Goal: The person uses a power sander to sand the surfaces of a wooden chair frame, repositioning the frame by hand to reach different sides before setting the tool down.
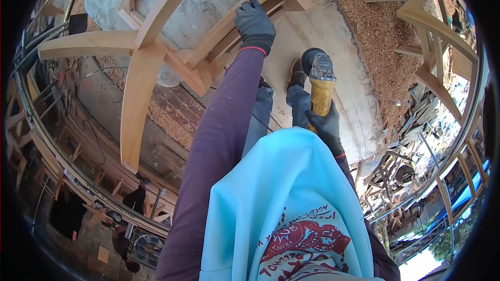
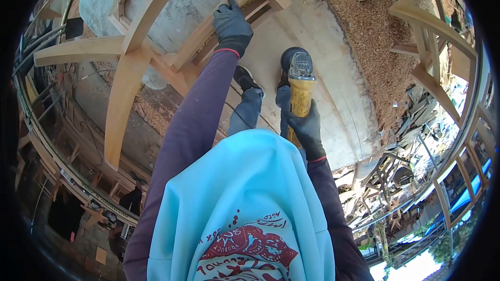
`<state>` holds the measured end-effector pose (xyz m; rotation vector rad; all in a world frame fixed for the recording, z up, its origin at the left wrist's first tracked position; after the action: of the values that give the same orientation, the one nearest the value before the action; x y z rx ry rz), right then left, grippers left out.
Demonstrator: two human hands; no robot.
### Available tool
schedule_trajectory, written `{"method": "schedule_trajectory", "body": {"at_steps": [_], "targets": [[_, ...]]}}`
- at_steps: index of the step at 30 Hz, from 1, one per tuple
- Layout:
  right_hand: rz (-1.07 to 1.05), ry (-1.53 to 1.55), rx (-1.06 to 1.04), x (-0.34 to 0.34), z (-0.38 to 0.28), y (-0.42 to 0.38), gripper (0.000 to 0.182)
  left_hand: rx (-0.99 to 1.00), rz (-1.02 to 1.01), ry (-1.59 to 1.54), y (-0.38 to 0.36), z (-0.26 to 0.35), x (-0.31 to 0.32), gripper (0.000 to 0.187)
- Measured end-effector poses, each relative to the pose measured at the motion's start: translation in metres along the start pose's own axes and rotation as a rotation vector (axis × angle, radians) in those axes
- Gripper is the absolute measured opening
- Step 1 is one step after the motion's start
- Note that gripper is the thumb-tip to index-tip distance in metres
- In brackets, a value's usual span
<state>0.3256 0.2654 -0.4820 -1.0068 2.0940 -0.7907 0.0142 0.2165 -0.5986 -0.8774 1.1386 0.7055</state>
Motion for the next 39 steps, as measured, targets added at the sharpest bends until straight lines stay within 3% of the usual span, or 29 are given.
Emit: {"method": "schedule_trajectory", "body": {"at_steps": [5, 10, 16, 18, 25, 27, 28, 30, 32, 34, 39], "targets": [[0.013, 0.018, 0.02, -0.015, 0.008, -0.003, 0.052, 0.101, -0.027, 0.03, 0.028, 0.018, -0.025, 0.078], [0.037, -0.001, 0.081, -0.029, 0.002, -0.007, 0.05, 0.136, 0.028, 0.074, 0.052, 0.038, 0.009, 0.073], [0.035, 0.045, 0.102, -0.035, -0.001, -0.003, 0.049, 0.145, -0.054, 0.106, 0.035, 0.031, -0.004, 0.074], [0.049, 0.028, 0.101, -0.035, -0.006, -0.001, 0.048, 0.129, -0.184, 0.035, 0.032, 0.033, -0.012, 0.072], [0.009, -0.032, 0.074, -0.036, 0.001, 0.005, 0.05, 0.075, -0.066, -0.049, 0.056, 0.035, 0.011, 0.07], [-0.009, -0.015, 0.086, -0.034, -0.001, 0.006, 0.051, 0.226, -0.053, -0.056, 0.039, 0.028, 0.004, 0.071], [0.001, -0.015, 0.068, -0.035, 0.003, 0.008, 0.051, 0.209, -0.053, -0.045, 0.026, 0.026, -0.005, 0.071], [-0.021, -0.052, 0.077, -0.033, 0.003, 0.006, 0.048, -0.002, -0.165, -0.217, -0.011, 0.001, -0.017, 0.079], [-0.074, 0.017, 0.124, -0.032, 0.002, 0.006, 0.047, -0.366, -0.327, -0.323, -0.056, -0.038, -0.019, 0.091], [-0.079, 0.008, 0.1, -0.03, 0.011, 0.011, 0.046, -0.562, -0.354, -0.283, -0.093, -0.103, 0.009, 0.102], [-0.128, -0.077, 0.027, -0.025, 0.003, 0.014, 0.045, -0.75, -0.326, -0.276, -0.122, -0.193, 0.04, 0.103]]}}
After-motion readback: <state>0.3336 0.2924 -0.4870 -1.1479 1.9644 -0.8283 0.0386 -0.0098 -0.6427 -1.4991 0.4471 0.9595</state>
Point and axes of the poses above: each hand's wrist, its own y-axis towards the middle knuckle, its own x-axis out of the palm, z = x × y, the point moved 1 cm from there along y, towards the middle knuckle, and after that the axes turned 4 degrees about x, right-handed, at the moved point
